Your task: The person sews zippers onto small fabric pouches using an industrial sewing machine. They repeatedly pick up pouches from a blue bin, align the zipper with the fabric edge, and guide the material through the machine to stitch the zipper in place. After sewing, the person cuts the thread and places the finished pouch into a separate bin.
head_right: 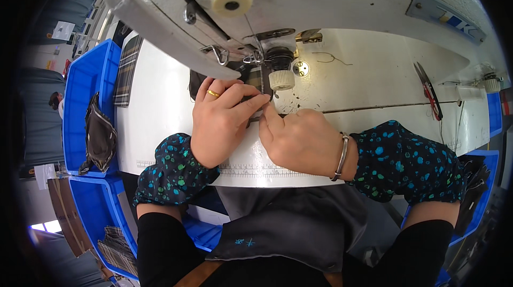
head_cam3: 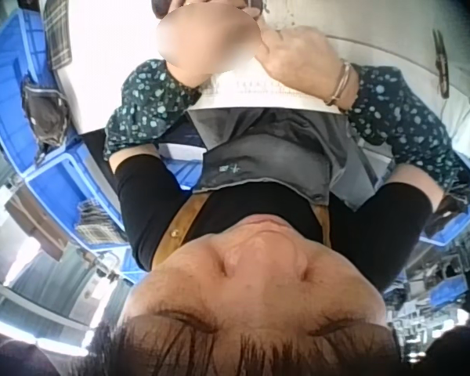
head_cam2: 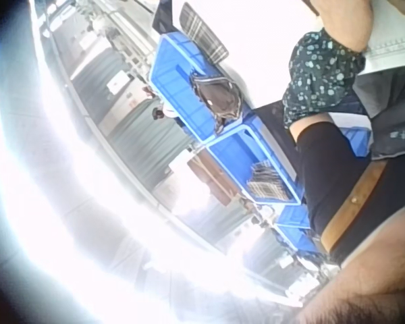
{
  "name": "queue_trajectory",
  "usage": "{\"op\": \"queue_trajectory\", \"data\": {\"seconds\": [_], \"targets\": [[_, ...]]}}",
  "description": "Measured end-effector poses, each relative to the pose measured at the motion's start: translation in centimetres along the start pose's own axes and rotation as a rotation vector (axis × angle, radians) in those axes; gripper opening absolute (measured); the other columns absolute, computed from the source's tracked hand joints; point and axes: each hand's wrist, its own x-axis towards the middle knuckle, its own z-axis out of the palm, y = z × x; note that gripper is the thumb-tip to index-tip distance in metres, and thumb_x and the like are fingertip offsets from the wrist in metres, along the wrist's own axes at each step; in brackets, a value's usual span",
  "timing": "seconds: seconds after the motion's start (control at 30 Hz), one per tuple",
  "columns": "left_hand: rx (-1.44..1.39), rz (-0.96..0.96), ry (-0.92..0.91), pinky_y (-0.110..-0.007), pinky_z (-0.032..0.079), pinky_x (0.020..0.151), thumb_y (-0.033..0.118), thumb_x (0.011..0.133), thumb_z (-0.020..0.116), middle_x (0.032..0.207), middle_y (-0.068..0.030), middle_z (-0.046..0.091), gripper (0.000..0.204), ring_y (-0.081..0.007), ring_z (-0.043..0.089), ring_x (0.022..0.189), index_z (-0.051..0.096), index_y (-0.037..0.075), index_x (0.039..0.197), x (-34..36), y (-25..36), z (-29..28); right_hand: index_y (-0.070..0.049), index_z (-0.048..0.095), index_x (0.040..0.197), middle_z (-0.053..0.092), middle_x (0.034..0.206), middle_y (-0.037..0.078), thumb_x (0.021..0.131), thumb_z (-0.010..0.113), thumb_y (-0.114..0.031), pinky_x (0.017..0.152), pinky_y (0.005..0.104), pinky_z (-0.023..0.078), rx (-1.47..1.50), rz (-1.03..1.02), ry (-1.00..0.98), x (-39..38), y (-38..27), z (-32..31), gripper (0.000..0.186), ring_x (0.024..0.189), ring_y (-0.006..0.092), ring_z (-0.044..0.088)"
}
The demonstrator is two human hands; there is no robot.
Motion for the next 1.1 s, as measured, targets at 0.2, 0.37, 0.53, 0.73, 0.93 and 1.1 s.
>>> {"op": "queue_trajectory", "data": {"seconds": [0.2, 0.37, 0.53, 0.73, 0.93, 1.1], "targets": [[-0.019, -0.006, -0.002, -0.05, 0.049, 0.101, 0.008, 0.073, 0.079, 0.108, 0.0039, 0.073, 0.033, -0.0251, 0.066, 0.11, 0.081, 0.016, 0.104, 0.0, -0.1, 0.2, 0.001, 0.076, 0.106, 0.075, 0.119, 0.021, 0.08, 0.069, -0.013, 0.053, 0.0279, 0.049, 0.007, 0.014, -0.002, 0.0, 0.0, 0.0, 0.031, 0.058, 0.0128, 0.062], [-0.006, -0.002, -0.04, -0.064, 0.046, 0.105, 0.019, 0.083, 0.072, 0.114, 0.0062, 0.07, 0.026, -0.02, 0.062, 0.116, 0.078, 0.019, 0.108, -0.1, -0.3, 0.4, 0.001, 0.076, 0.106, 0.075, 0.118, 0.021, 0.08, 0.069, -0.012, 0.053, 0.0278, 0.05, 0.012, 0.021, -0.007, 0.0, -0.1, 0.0, 0.03, 0.058, 0.0129, 0.062], [0.013, 0.008, -0.07, -0.064, 0.048, 0.103, 0.017, 0.081, 0.074, 0.117, 0.0048, 0.069, 0.03, -0.0212, 0.062, 0.118, 0.078, 0.018, 0.111, 0.0, -0.2, -0.1, 0.002, 0.076, 0.106, 0.075, 0.117, 0.021, 0.08, 0.069, -0.011, 0.054, 0.0282, 0.051, 0.023, 0.034, 0.006, 0.0, -0.1, 0.0, 0.029, 0.058, 0.0133, 0.063], [-0.036, 0.047, -0.09, -0.058, 0.052, 0.099, 0.012, 0.076, 0.079, 0.116, 0.0032, 0.07, 0.038, -0.0227, 0.064, 0.118, 0.078, 0.016, 0.114, 0.5, -0.8, -0.4, 0.005, 0.073, 0.1, 0.074, 0.107, 0.024, 0.079, 0.067, -0.014, 0.047, 0.0299, 0.051, -0.001, 0.01, 0.025, 0.4, 0.2, 0.1, 0.029, 0.054, 0.0144, 0.066], [-0.024, 0.017, -0.065, -0.044, 0.057, 0.09, 0.011, 0.077, 0.077, 0.114, 0.0011, 0.072, 0.036, -0.0242, 0.067, 0.11, 0.078, 0.012, 0.114, 1.4, -1.2, 0.3, 0.001, 0.07, 0.101, 0.072, 0.098, 0.012, 0.082, 0.067, -0.015, 0.047, 0.0303, 0.05, -0.018, 0.108, 0.014, 1.2, 1.1, 0.6, 0.025, 0.053, 0.014, 0.065], [0.02, -0.055, -0.094, -0.036, 0.059, 0.071, 0.012, 0.081, 0.073, 0.108, -0.001, 0.071, 0.033, -0.0251, 0.069, 0.098, 0.077, 0.009, 0.114, 2.6, -0.6, 0.1, -0.005, 0.074, 0.113, 0.076, 0.123, 0.009, 0.089, 0.065, -0.014, 0.048, 0.0301, 0.049, -0.044, 0.183, -0.049, 1.1, 2.1, 1.3, 0.027, 0.056, 0.0142, 0.066]]}}
